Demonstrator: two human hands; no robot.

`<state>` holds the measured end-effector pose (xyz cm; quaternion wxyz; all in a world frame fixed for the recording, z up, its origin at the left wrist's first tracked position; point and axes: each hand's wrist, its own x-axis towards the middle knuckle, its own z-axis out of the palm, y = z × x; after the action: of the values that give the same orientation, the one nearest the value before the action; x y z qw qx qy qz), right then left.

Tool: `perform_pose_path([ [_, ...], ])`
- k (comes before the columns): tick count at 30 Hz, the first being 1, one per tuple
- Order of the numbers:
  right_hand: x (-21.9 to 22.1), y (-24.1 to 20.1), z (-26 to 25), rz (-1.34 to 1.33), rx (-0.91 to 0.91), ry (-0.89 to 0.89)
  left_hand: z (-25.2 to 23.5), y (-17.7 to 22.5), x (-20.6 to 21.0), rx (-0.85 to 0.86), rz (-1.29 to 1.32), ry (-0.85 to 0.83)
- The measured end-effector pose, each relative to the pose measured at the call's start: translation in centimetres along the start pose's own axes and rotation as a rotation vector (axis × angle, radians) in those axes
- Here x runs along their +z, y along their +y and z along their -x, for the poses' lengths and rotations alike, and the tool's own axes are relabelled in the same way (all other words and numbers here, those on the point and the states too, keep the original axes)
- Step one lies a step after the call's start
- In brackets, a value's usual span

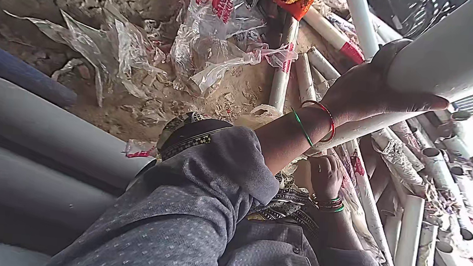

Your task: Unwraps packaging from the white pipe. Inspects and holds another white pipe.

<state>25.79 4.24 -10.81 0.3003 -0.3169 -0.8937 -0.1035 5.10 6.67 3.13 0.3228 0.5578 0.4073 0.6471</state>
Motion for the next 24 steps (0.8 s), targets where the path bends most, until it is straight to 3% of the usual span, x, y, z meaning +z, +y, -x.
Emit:
perform_pose_path([
  [2,-0.2,-0.3,0.0,-0.039,-0.005,0.011,-0.2,0.0,-0.2,0.019,0.014,0.005],
  [8,-3.8,-0.1,-5.3,-0.135,-0.004,0.318,-0.1,-0.1,0.1,0.023,0.007,0.021],
  [12,-2.0,0.1,-3.6,-0.125,-0.004,0.280,0.2,0.2,0.0,0.010,-0.015,0.014],
  [17,-2.3,0.1,-2.2,-0.154,0.152,0.149,0.2,0.2,0.1,-0.001,-0.045,0.016],
  [24,-4.5,0.1,-5.3,-0.250,0.087,0.267,0.3,0.1,-0.1,0.029,-0.051,0.025],
])
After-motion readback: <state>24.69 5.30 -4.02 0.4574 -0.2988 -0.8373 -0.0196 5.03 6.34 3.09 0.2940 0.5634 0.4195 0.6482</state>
